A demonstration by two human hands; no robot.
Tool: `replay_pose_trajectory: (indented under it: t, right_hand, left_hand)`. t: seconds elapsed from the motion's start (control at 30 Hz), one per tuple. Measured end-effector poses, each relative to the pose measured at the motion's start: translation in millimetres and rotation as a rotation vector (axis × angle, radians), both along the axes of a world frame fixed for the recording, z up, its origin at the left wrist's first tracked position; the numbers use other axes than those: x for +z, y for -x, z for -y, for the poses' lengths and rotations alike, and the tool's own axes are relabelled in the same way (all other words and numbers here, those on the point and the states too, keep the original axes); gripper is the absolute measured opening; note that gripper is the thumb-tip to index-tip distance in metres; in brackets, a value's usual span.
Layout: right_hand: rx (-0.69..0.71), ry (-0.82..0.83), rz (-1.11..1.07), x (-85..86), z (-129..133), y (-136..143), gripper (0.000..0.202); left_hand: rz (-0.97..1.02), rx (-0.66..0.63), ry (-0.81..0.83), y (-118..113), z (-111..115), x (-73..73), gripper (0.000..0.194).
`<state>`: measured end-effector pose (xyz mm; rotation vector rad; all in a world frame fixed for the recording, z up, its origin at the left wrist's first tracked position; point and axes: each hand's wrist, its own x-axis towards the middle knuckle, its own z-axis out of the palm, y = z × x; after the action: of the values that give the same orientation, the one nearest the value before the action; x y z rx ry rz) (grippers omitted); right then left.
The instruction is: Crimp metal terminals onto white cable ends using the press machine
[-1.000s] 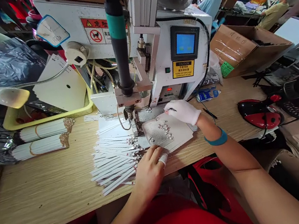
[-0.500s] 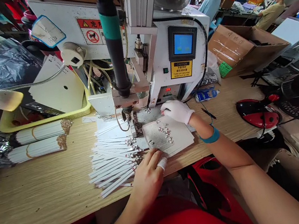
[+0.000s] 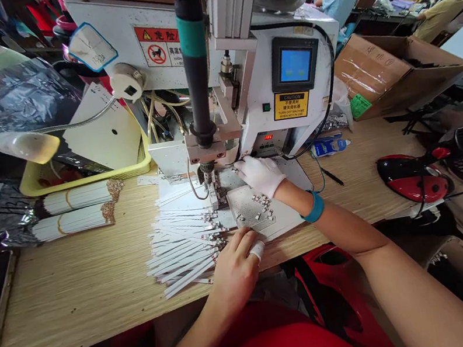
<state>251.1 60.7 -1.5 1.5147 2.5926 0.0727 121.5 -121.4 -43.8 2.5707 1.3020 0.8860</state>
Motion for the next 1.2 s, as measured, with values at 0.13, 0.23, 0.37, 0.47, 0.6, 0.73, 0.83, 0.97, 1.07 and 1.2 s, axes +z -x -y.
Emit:
replay_pose_trajectory:
  t: [0.13,0.23,0.37,0.47,0.6,0.73,0.83,0.97,1.07,1.2]
  right_hand:
    - [0.026,-0.040,-0.007,-3.9,-2.8,-3.9,0.041]
    - [0.036,-0.032,-0.071,-4.4,-4.4,-9.8,0.038]
    - [0.036,-0.004,-0.202,-5.1,-3.9,-15.4,0.033]
    - [0.006,-0.001,-0.284,-7.7,-3.3,-18.0,0.032]
    - [0.045,0.054,-0.356,-10.5,-6.3,-20.1,0.029]
    - [0.063,0.106,-0.293,-9.3,-10.5,-13.5,0.022]
    - [0.060,0.116,-0.184,-4.1,-12.0,-5.8,0.024]
    - [0.110,0.187,-0.230,15.3,-9.7,-12.3,0.022]
    - [0.203,0.346,-0.309,31.6,-5.4,-25.6,0.020]
    - [0.185,0.204,-0.302,26.8,-4.6,-19.1,0.028]
  left_hand:
    - [0.014,0.009,0.003,1.2,-2.1,1.6,0.024]
    - [0.023,0.010,-0.011,2.2,-3.5,1.9,0.022]
    - [0.029,0.004,-0.005,2.6,-4.0,1.4,0.022]
    - [0.034,0.003,0.000,2.8,-4.0,1.4,0.022]
    - [0.022,0.000,0.021,3.0,-3.6,1.9,0.020]
    - [0.010,-0.005,0.033,3.6,-3.1,2.5,0.020]
    - [0.011,-0.007,0.026,4.0,-3.2,3.3,0.021]
    - [0.027,0.001,0.014,3.9,-3.9,4.2,0.022]
    - [0.027,0.002,0.018,4.0,-4.4,4.0,0.022]
    - [0.030,0.009,0.005,3.9,-4.0,3.4,0.022]
